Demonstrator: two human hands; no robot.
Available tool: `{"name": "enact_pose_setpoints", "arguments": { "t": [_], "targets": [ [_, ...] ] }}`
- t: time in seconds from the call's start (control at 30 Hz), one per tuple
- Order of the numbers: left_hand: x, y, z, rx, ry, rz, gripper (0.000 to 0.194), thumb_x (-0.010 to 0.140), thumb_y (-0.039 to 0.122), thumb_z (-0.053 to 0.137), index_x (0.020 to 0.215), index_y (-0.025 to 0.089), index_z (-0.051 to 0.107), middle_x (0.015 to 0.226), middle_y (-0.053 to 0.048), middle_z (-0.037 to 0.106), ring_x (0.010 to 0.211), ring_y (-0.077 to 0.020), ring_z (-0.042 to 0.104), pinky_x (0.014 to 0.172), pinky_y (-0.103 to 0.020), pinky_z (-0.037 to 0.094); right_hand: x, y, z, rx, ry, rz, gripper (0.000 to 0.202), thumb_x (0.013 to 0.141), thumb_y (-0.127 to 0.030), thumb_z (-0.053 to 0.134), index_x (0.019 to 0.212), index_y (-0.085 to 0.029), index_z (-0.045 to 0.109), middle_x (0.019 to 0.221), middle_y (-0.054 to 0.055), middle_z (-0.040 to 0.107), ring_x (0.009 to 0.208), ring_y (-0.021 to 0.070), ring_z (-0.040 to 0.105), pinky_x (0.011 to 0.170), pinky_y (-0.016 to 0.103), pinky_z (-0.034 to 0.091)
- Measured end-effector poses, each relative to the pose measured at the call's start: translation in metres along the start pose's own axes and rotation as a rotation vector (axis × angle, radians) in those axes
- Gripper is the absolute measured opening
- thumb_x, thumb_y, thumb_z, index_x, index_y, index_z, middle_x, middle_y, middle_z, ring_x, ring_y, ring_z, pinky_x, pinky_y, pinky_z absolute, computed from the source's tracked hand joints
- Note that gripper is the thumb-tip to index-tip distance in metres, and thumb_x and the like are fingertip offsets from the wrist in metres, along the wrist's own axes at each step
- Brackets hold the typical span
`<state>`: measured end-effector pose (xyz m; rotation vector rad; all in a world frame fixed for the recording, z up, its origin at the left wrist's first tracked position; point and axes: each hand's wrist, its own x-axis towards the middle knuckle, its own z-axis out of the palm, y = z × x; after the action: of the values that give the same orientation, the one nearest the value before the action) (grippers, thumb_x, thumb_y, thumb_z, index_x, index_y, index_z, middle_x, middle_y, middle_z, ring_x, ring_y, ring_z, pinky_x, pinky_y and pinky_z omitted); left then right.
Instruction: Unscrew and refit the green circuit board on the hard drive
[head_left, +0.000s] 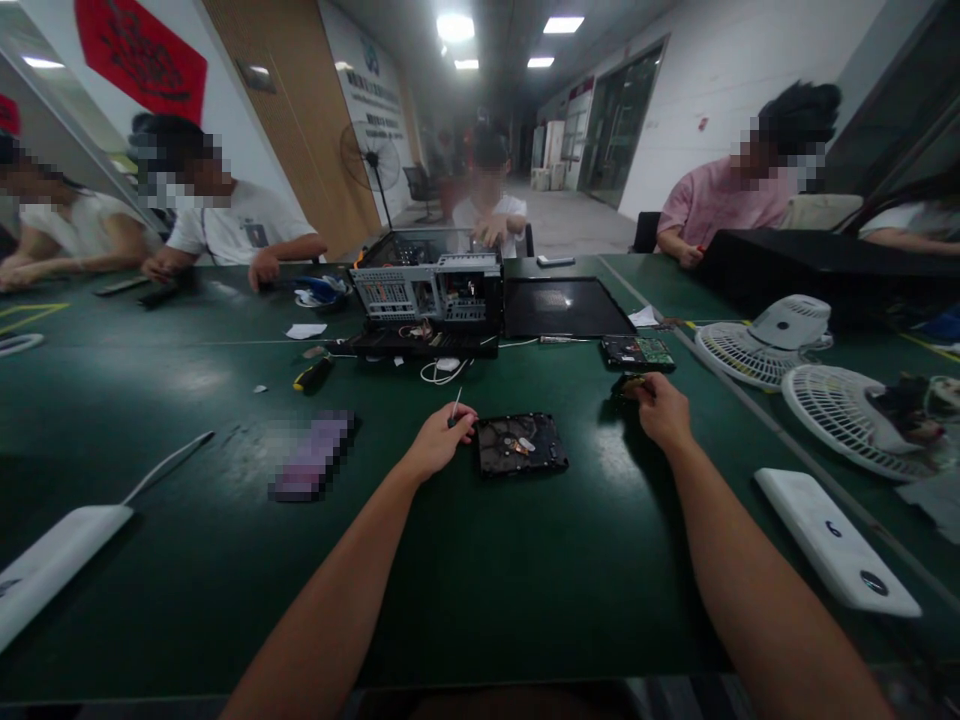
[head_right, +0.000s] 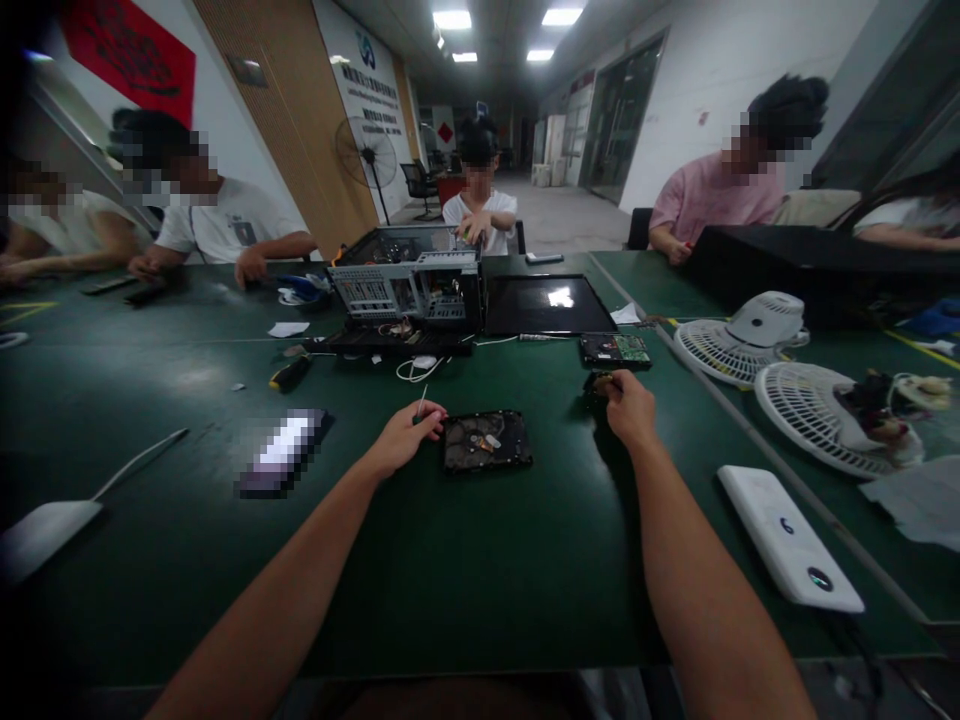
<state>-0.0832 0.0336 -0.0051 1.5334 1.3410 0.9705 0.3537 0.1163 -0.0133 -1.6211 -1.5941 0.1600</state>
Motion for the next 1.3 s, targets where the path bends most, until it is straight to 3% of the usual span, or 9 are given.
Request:
{"name": "enact_pose_setpoints", "arguments": {
  "t": [0.3, 0.53, 0.8, 0.93, 1.3],
  "targets": [
    [0.001, -0.001, 0.001, -0.001, 0.006, 0.004, 0.028, 0.096, 0.043, 0.057, 0.108, 0.019, 0.065, 0.102, -0.008, 0.069, 0.089, -0.0211, 0.069, 0.079, -0.035, 0.058, 0.000, -0.001, 0.001, 0.091, -0.021, -0.003, 0.021, 0.084, -0.025, 0.054, 0.100, -0.022, 0.067, 0.096, 0.007, 0.077, 0.085, 0.0240, 0.071, 0.082, 0.039, 0.055],
    [0.001, 0.000, 0.000, 0.009, -0.004, -0.008, 0.028, 0.097, 0.042, 0.057, 0.109, 0.019, 0.065, 0.102, -0.008, 0.069, 0.090, -0.0212, 0.069, 0.080, -0.035, 0.058, 0.001, -0.012, -0.004, 0.070, 0.129, 0.040, 0.028, 0.084, -0.036, 0.061, 0.105, -0.020, 0.067, 0.101, 0.011, 0.076, 0.089, 0.0260, 0.069, 0.085, 0.041, 0.053],
    [0.000, 0.002, 0.000, 0.006, 0.004, -0.023, 0.029, 0.097, 0.044, 0.057, 0.109, 0.018, 0.065, 0.102, -0.008, 0.069, 0.090, -0.0214, 0.069, 0.080, -0.036, 0.058, -0.011, -0.043, 0.004, 0.039, -0.017, -0.050, 0.022, 0.078, -0.039, 0.067, 0.092, -0.022, 0.066, 0.088, 0.006, 0.075, 0.078, 0.0220, 0.069, 0.078, 0.036, 0.054],
    [0.000, 0.003, 0.000, -0.002, 0.002, -0.014, 0.029, 0.096, 0.044, 0.058, 0.108, 0.019, 0.065, 0.105, -0.008, 0.069, 0.092, -0.0217, 0.069, 0.080, -0.036, 0.058, -0.010, -0.038, 0.008, 0.002, -0.046, -0.059, 0.022, 0.080, -0.040, 0.067, 0.093, -0.022, 0.065, 0.089, 0.007, 0.075, 0.079, 0.0225, 0.069, 0.079, 0.038, 0.055],
    [-0.001, 0.004, 0.001, 0.003, 0.012, -0.010, 0.028, 0.096, 0.043, 0.059, 0.107, 0.018, 0.066, 0.101, -0.008, 0.069, 0.092, -0.0223, 0.069, 0.080, -0.037, 0.058, -0.002, -0.014, 0.011, -0.009, 0.060, 0.003, 0.028, 0.084, -0.039, 0.064, 0.103, -0.018, 0.067, 0.096, 0.011, 0.075, 0.083, 0.0246, 0.070, 0.084, 0.042, 0.056]
  ]
}}
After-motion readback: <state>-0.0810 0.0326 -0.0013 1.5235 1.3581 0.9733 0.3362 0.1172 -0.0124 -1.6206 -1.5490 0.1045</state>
